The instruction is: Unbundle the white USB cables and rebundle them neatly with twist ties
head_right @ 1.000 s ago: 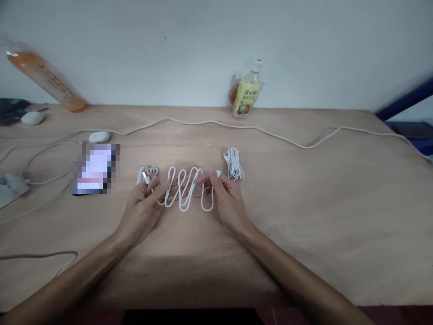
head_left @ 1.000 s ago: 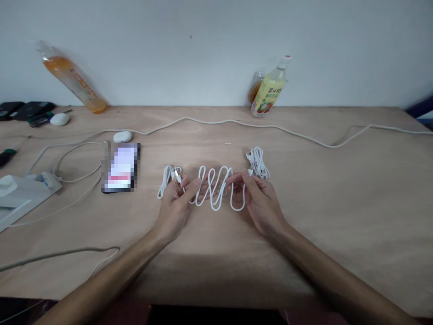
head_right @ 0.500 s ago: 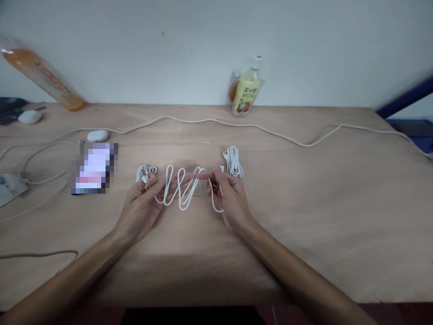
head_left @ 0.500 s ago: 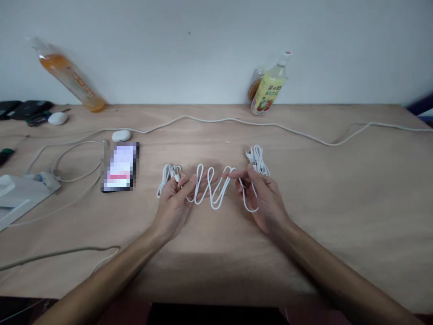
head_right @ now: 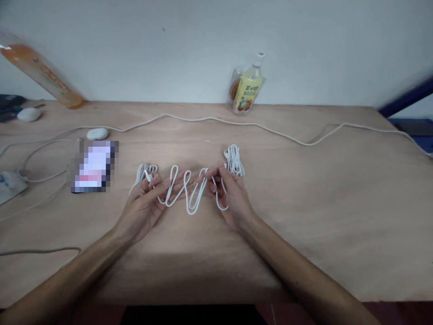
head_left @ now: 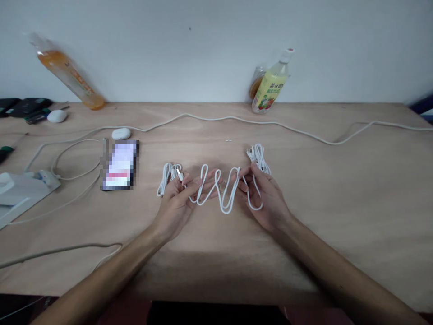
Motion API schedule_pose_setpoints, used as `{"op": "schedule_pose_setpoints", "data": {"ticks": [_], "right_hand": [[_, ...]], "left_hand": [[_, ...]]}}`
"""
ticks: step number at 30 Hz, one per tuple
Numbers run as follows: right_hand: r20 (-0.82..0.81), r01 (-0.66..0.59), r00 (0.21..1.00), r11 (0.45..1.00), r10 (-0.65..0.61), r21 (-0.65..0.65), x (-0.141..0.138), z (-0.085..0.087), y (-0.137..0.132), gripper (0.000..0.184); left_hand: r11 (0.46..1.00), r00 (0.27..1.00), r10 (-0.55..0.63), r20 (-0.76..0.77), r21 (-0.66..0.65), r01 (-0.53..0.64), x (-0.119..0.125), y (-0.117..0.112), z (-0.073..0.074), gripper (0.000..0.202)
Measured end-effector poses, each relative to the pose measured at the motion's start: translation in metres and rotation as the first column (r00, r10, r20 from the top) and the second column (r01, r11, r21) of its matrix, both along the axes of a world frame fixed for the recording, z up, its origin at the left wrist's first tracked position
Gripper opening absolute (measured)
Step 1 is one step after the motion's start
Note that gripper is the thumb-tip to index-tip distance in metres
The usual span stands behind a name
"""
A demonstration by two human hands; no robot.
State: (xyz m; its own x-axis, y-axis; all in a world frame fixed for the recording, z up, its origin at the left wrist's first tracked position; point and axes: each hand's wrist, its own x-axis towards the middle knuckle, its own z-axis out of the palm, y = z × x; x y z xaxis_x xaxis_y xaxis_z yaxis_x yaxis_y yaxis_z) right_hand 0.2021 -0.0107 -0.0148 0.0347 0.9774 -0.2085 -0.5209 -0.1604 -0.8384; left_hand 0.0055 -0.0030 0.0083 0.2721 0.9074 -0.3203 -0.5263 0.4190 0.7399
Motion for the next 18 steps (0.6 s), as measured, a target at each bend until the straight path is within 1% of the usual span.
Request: {"op": "schedule_pose_setpoints", "data": {"ticks": [5,8,13,18], "right_hand": [[-0.108,-0.03,0.994,0.999,0.027,-0.029,0.0037,-0.0002,0.002,0.044],[-0.139,-0.053,0.989,0.998,0.048,-0.033,0.0043,0.0002,0.0018,0.046],[-0.109,-0.059,0.992,0.998,0.055,-0.027,0.0024,-0.001,0.001,0.046],[-0.078,-0.11,0.991,0.994,0.111,0.017,0.0002,-0.0017,0.0,0.044]], "left_hand": [[0.999,0.999,-0.041,-0.001,0.008,0.041,0.001,0.0003,0.0001,0.049],[0.998,0.998,-0.059,-0.002,0.014,0.059,0.0013,-0.0002,-0.0001,0.052],[0.997,0.997,-0.07,-0.013,0.011,0.071,0.0017,-0.0012,-0.0014,0.056],[0.997,0.992,-0.057,-0.109,0.047,0.063,0.0025,-0.0018,-0.0037,0.059]]}}
